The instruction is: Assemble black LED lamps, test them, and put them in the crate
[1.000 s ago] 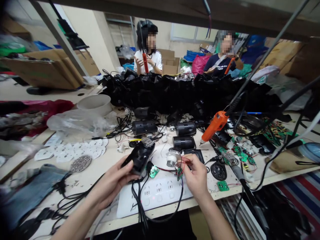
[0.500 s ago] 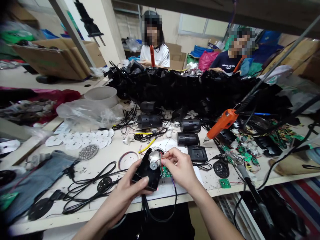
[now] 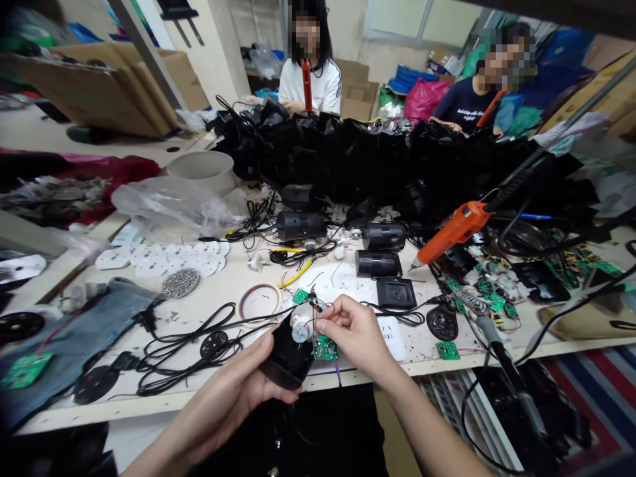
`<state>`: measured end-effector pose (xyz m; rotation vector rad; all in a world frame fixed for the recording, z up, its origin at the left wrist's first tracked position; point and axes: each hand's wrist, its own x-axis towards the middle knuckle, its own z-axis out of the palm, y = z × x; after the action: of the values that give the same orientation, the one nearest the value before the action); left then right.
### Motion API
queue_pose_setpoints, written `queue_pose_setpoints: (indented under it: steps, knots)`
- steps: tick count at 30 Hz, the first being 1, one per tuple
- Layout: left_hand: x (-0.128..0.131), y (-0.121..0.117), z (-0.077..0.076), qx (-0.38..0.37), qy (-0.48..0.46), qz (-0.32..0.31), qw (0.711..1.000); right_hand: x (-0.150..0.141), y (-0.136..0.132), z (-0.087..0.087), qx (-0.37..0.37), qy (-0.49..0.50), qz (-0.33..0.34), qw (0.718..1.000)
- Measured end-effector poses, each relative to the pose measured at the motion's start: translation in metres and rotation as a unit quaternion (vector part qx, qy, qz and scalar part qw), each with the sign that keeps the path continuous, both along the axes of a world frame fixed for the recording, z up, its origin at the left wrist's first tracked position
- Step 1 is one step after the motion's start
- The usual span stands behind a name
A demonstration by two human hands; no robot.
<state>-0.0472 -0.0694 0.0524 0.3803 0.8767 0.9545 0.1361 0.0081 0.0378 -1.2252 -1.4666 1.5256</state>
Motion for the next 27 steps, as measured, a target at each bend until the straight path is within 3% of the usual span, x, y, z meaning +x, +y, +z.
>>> queue_pose_setpoints:
  steps: [8,12,14,16,19,21,23,25,27]
  knots:
    - [0.000,-0.003,-0.002,0.004,0.028,-0.008,1.000,0.004,0.000,-0.001,-0.038,0.030,0.007,0.999]
    - [-0.007,-0.004,-0.013,-0.025,0.156,-0.025,0.987,0.001,-0.002,-0.004,-0.042,0.056,-0.013,0.998]
    - [-0.012,-0.002,-0.019,-0.013,0.252,-0.044,0.967,-0.002,-0.006,-0.008,-0.043,0.084,-0.028,0.995]
    - [-0.016,0.002,-0.021,0.046,0.344,-0.061,0.936,-0.005,-0.010,-0.012,-0.052,0.124,-0.047,0.990]
    - [-0.019,0.006,-0.021,0.153,0.469,-0.063,0.867,-0.004,-0.012,-0.018,-0.056,0.185,-0.082,0.978]
    - [-0.021,0.007,-0.020,0.203,0.532,-0.055,0.820,0.005,-0.009,-0.019,-0.021,0.190,-0.118,0.974]
    - [-0.023,0.007,-0.020,0.242,0.568,-0.056,0.785,0.018,-0.002,-0.020,0.052,0.132,-0.163,0.976]
    - [-0.026,0.007,-0.021,0.263,0.587,-0.067,0.763,0.031,0.006,-0.022,0.151,0.000,-0.192,0.970]
    - [-0.027,0.009,-0.022,0.271,0.595,-0.080,0.753,0.042,0.013,-0.025,0.265,-0.170,-0.173,0.933]
